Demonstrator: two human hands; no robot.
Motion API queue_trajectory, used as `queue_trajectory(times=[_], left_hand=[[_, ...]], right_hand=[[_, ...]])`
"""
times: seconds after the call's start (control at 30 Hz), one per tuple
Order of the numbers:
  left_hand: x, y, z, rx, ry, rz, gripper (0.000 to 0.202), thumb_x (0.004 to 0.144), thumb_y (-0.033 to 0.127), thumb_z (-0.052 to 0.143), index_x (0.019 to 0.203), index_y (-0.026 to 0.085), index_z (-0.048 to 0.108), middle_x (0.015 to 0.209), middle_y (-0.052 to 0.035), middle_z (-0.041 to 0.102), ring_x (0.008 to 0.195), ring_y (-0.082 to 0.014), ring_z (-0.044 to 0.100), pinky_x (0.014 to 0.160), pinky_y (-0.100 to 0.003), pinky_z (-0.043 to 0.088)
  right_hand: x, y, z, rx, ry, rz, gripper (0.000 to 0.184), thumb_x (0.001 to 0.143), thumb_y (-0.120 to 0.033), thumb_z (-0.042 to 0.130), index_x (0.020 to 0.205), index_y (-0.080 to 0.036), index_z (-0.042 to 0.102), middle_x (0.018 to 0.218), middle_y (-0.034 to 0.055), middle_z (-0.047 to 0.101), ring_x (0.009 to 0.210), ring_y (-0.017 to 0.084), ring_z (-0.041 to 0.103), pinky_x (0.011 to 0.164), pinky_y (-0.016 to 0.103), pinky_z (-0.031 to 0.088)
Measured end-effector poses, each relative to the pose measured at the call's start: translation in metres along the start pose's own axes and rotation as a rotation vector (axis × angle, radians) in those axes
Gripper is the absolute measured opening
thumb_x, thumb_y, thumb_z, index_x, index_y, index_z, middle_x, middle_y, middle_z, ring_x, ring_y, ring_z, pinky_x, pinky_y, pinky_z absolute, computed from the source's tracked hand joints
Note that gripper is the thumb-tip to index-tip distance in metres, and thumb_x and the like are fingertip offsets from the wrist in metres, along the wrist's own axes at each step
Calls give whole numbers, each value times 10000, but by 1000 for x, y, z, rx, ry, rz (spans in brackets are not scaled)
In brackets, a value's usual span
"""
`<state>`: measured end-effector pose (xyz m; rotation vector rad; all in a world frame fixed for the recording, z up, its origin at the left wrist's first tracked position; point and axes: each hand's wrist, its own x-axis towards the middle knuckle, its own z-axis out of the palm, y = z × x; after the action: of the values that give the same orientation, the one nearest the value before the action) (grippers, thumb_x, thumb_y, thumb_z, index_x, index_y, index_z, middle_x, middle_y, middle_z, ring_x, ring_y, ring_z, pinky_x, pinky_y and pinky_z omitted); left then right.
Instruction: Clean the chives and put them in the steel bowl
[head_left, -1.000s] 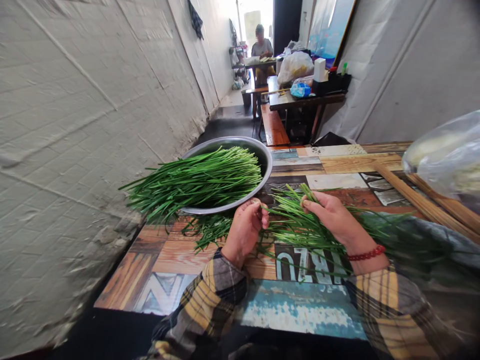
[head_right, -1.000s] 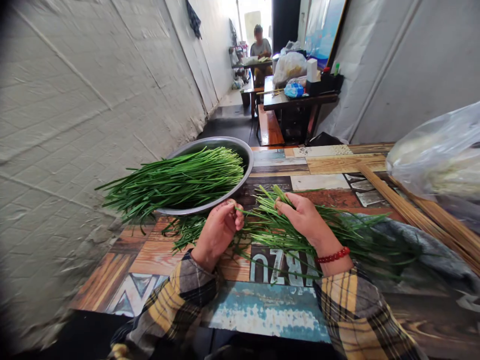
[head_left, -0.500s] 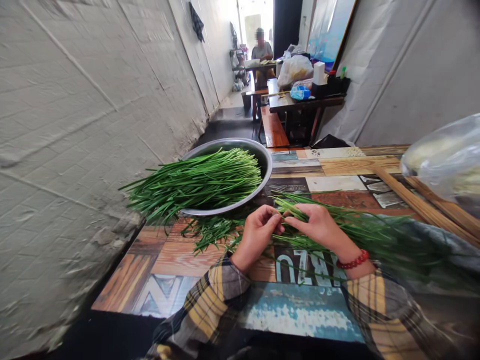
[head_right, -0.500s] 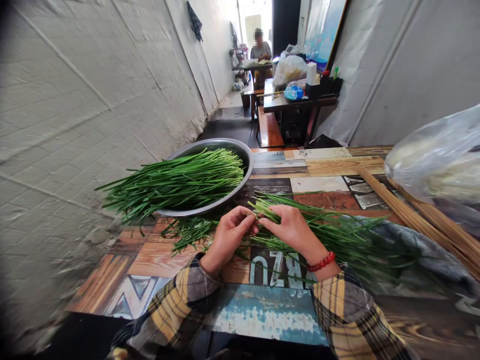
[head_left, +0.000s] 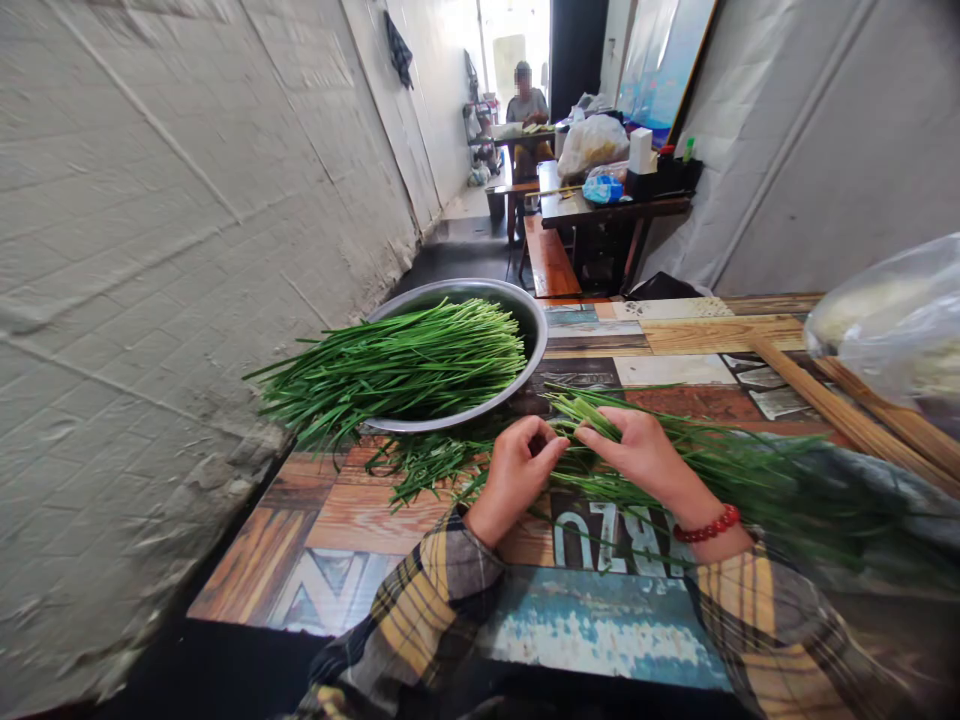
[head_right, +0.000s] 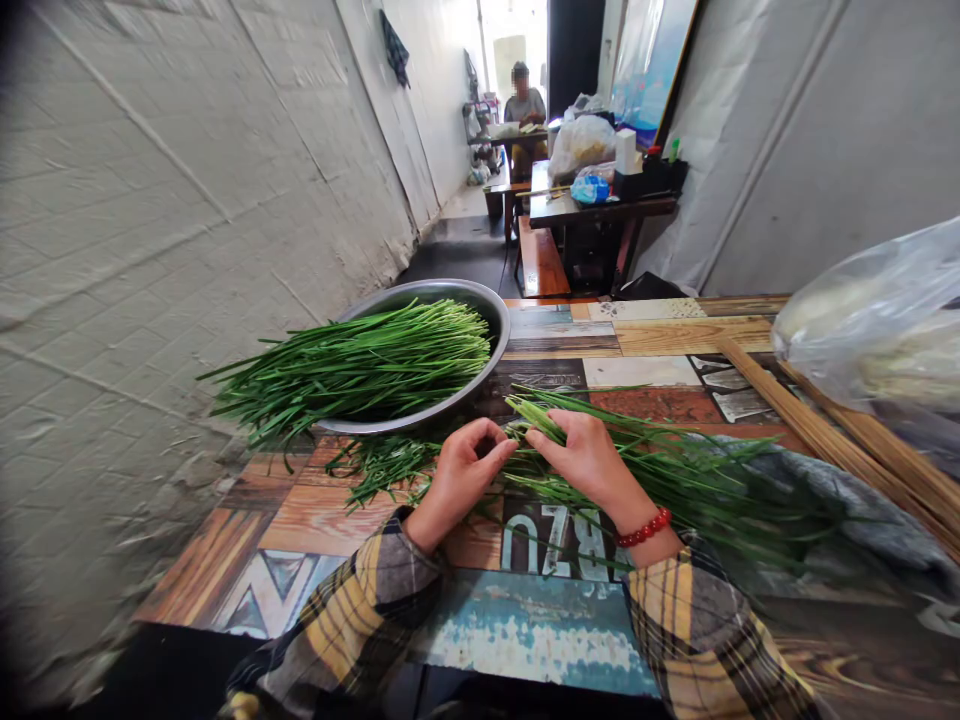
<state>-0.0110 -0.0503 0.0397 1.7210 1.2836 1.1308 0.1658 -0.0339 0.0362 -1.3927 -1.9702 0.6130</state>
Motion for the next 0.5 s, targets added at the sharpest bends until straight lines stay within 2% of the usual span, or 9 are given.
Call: queue_trajectory(times=[0.17,0.27,0.33,0.5], left_hand=[[4,2,-3,-349,-33,-151,185,760,329,674,786,155,618,697,17,552,617,-103,458,593,-222,361],[3,4,-2,-430,-7,-211,206,766,349,672,756,157,599,657,34,526,560,-82,422,553,-211,342],[2,5,-3,-457,3,-231,216,762,352,675,740,155,589,638,40,511,544,-76,411,532,-206,332],[3,6,-4,-519,2,-227,217,748,345,692,759,147,604,669,31,530,560,-75,433,528,-201,348]], right_hand=[[-3,-1,7,-73,-55,-63,205,852,-339,522,742,-197,620,746,27,646,712,176,587,646,266,397],[-4,-3,8,-54,-86,-62,190,842,-368,557,822,-206,654,844,39,681,785,195,615,699,283,423],[-4,-6,4,34,-99,-55,227,828,-418,589,867,-208,669,884,37,691,807,198,620,716,284,433],[-2,-7,-6,285,-127,48,372,890,-502,476,813,-185,654,734,7,641,697,162,574,648,259,426]])
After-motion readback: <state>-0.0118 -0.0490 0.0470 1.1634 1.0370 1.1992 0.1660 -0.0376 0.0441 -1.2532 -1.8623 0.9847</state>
